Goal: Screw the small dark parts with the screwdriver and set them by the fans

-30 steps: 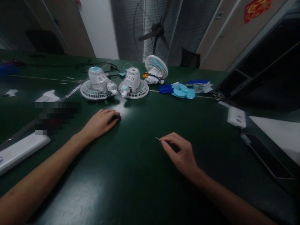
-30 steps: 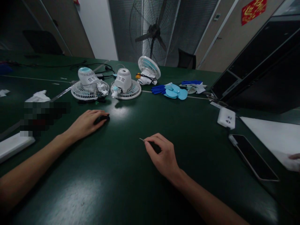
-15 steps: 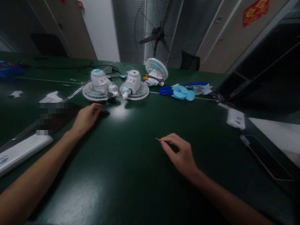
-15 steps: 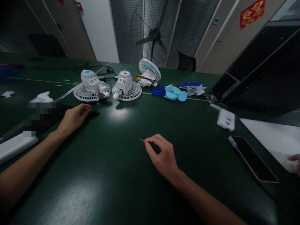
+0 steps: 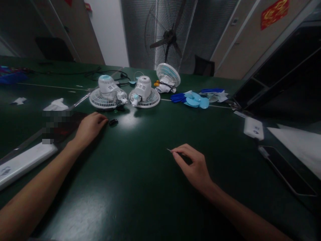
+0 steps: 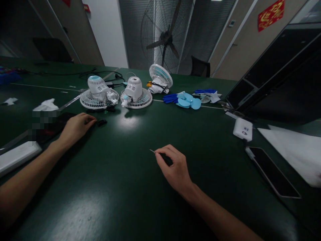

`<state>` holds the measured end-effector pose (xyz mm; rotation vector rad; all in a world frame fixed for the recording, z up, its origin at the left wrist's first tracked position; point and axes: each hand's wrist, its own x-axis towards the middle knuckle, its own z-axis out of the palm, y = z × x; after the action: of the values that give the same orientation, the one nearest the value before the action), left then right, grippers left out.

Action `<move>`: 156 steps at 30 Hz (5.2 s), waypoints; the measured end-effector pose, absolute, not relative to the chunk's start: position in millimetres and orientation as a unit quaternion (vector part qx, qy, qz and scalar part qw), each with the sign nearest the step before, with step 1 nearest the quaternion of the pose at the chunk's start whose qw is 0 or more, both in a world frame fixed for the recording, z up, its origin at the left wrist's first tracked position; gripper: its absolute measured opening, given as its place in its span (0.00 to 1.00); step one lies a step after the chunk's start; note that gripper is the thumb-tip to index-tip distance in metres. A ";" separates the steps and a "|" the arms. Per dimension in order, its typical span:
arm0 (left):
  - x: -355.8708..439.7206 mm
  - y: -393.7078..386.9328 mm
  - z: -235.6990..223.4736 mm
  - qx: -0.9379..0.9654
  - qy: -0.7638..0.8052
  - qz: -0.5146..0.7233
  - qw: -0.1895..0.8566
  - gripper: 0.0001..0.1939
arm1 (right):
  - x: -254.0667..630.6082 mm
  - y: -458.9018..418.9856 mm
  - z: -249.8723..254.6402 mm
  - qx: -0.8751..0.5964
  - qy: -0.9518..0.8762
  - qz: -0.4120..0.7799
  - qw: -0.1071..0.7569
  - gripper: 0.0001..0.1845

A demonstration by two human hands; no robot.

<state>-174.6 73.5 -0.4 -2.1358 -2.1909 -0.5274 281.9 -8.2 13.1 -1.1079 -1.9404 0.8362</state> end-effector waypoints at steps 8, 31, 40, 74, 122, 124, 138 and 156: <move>-168.0 73.4 -0.5 -0.671 -0.710 -0.216 -0.001 0.12 | 281.1 -8.6 13.6 -0.433 -0.754 0.318 0.377 0.09; -137.4 61.3 -1.3 -0.653 -0.689 -0.314 -0.016 0.17 | 280.9 -8.1 14.0 -0.435 -0.753 0.328 0.368 0.09; -132.2 61.1 0.8 -0.638 -0.697 -0.323 -0.059 0.19 | 282.5 -8.1 13.4 -0.442 -0.752 0.335 0.357 0.09; -130.2 68.0 2.2 -0.567 -0.707 -0.348 -0.239 0.23 | 281.7 -8.5 13.2 -0.439 -0.760 0.323 0.354 0.08; -6.3 4.9 6.7 -0.826 -0.350 -0.227 -0.379 0.22 | 277.5 -14.1 8.1 -0.361 -0.845 0.276 0.283 0.09; -4.3 1.4 5.2 -0.830 -0.337 -0.224 -0.385 0.24 | 277.2 -15.3 8.9 -0.351 -0.853 0.275 0.272 0.09; 0.2 0.3 8.7 -0.841 -0.311 -0.218 -0.385 0.22 | 273.0 -14.4 3.4 -0.332 -0.879 0.238 0.247 0.10; -7.1 7.9 6.9 -0.877 -0.310 -0.230 -0.285 0.09 | 274.7 -12.3 10.3 -0.393 -0.808 0.252 0.361 0.10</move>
<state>-7.1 7.9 6.9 -3.4056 -1.2019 -0.8938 274.7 -12.3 10.3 -1.0117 -2.0820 0.6483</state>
